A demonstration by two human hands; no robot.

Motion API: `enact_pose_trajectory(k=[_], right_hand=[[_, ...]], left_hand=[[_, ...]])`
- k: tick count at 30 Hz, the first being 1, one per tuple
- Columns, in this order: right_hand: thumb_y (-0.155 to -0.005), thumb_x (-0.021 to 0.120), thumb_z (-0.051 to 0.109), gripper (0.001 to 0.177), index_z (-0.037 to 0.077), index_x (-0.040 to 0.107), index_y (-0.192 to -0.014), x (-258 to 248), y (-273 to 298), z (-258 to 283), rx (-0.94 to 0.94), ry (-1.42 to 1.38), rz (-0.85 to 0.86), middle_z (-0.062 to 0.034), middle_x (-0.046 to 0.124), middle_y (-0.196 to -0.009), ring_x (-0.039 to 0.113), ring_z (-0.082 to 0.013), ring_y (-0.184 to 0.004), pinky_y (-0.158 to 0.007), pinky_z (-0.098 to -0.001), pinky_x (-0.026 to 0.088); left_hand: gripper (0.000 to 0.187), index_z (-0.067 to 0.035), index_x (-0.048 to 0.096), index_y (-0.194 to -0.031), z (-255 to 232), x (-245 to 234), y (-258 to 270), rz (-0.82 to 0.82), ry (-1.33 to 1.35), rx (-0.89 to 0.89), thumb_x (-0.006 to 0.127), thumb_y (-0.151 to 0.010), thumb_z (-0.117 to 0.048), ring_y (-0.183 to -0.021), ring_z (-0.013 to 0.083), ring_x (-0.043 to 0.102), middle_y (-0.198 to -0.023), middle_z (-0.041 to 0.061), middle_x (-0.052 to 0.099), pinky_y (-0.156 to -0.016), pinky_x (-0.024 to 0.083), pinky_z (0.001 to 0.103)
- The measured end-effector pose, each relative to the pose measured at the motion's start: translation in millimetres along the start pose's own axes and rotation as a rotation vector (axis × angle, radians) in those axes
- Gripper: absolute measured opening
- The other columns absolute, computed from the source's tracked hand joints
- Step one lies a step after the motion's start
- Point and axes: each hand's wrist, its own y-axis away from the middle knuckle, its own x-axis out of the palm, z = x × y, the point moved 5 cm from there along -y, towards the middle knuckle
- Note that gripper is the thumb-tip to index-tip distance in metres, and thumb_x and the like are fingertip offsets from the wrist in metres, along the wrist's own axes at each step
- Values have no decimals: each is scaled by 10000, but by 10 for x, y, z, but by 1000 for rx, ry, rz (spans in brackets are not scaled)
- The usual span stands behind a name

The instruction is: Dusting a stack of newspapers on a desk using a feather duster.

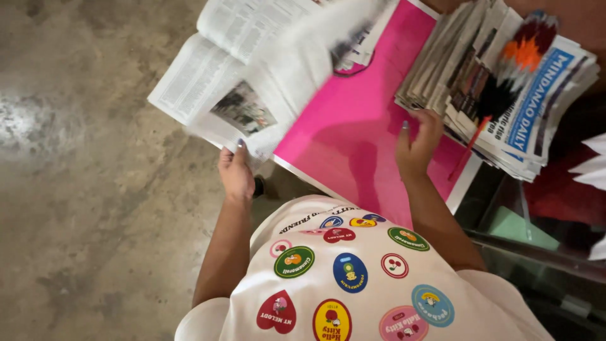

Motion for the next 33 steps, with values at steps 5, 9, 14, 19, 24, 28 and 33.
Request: enact_pose_trajectory(k=[5, 9, 14, 19, 24, 28, 33], right_hand=[[-882, 704, -26, 286, -1, 636, -1159, 637, 92, -129, 10, -91, 227, -194, 578, -1057, 570, -431, -1006, -945, -527, 429], [-831, 757, -10, 443, 8, 633, -1256, 1244, 279, -145, -77, -130, 409, -220, 622, -1108, 601, -445, -1080, -990, -544, 439], [-821, 698, 102, 566, 16, 602, -1372, 1839, 114, 552, 10, 5, 915, -253, 593, -1331, 551, -458, -1273, -1107, -558, 412], [-872, 697, 272, 670, 120, 518, -1500, 2514, 424, 790, -166, 202, 1074, -145, 426, -1596, 397, -365, -1467, -1193, -528, 355], [-874, 665, 344, 740, 88, 463, -1539, 2788, 548, 720, -165, 267, 1065, -144, 400, -1630, 336, -327, -1520, -1246, -543, 240], [-929, 596, 396, 623, 107, 537, -1478, 2746, 653, 685, -167, 286, 1002, -118, 450, -1594, 382, -306, -1497, -1213, -558, 291], [-923, 588, 455, 605, 114, 590, -1423, 2498, 724, 1081, -83, 364, 906, -121, 550, -1481, 516, -318, -1367, -1159, -566, 343]], left_hand=[[74, -61, 686, -1057, -269, -42, -259, -151, 162, -29, 660, -988, -64, -796, 247, 783, -911, 144, 764, -677, 655, 346], [145, -78, 650, -1127, -51, -277, -733, -263, 142, -60, 669, -994, -132, -807, 284, 783, -930, 144, 751, -662, 668, 409], [252, -91, 661, -1131, 253, -581, -1170, -387, -211, 6, 760, -952, -238, -913, 269, 710, -1020, 143, 698, -716, 605, 435], [229, -55, 665, -1042, 155, -772, -1401, -419, -479, 178, 817, -910, -166, -843, 186, 652, -980, 124, 672, -674, 566, 330], [680, -131, 420, -1312, 186, -710, -1417, -352, -482, -206, 883, -862, -344, -981, 264, 612, -1226, 115, 581, -630, 542, 359], [872, -40, 271, -1473, -101, -578, -1200, -216, -483, -300, 890, -881, -204, -1168, 358, 614, -1371, 222, 500, -848, 606, 490], [931, 38, 263, -1541, -382, -575, -1628, -31, -451, 149, 843, -813, 59, -1182, 296, 606, -1273, 228, 595, -970, 530, 380]])
